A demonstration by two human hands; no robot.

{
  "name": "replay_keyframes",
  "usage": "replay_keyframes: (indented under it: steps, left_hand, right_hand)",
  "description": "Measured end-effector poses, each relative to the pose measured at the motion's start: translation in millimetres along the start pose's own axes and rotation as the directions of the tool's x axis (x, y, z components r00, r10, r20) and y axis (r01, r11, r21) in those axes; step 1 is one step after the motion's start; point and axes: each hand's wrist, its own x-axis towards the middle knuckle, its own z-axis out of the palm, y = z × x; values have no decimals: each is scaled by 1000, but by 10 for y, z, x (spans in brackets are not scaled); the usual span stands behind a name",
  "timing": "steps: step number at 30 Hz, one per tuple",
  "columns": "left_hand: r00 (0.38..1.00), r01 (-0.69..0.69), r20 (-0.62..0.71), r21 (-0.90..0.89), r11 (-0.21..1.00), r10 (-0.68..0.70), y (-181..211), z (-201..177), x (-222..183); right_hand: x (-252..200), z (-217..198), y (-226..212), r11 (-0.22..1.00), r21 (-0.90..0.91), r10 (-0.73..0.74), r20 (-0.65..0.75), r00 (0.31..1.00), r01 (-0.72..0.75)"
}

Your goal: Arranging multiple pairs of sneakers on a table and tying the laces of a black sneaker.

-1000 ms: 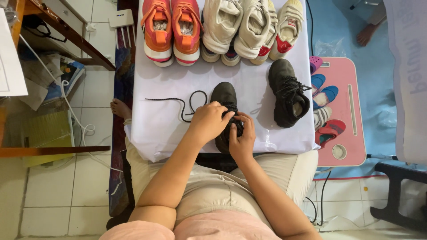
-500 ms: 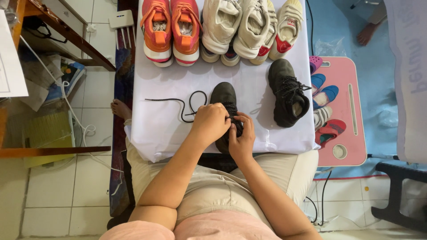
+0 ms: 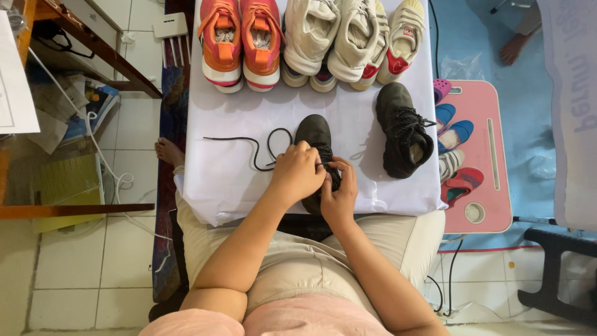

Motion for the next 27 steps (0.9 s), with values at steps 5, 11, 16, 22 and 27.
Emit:
replay_keyframes:
  steps: [5,11,16,22,27]
  left_hand:
    - [996,90,37,-103,991,-87,-35,-173,11]
    - [993,58,-67,-439,897,-97,-156,-175,24]
    - [984,-87,-165,-769,633,-65,-324,-165,27]
    - [963,-228,-263,-915,333,-63,-447,-363,37]
    - [954,-223,-253,-957,183,-159,-563,-400,1]
  right_hand:
    - [16,0,-34,1000,-2,-3,4,1000,3]
    - [31,-6,-66,999,28,-43,15,999,42]
    - [-14,43,149,999,14,-41,42,998,40]
    - [-19,9,70,993,115,35,61,998,-41]
    - [-67,35,135,981,155,105,64,992,-114]
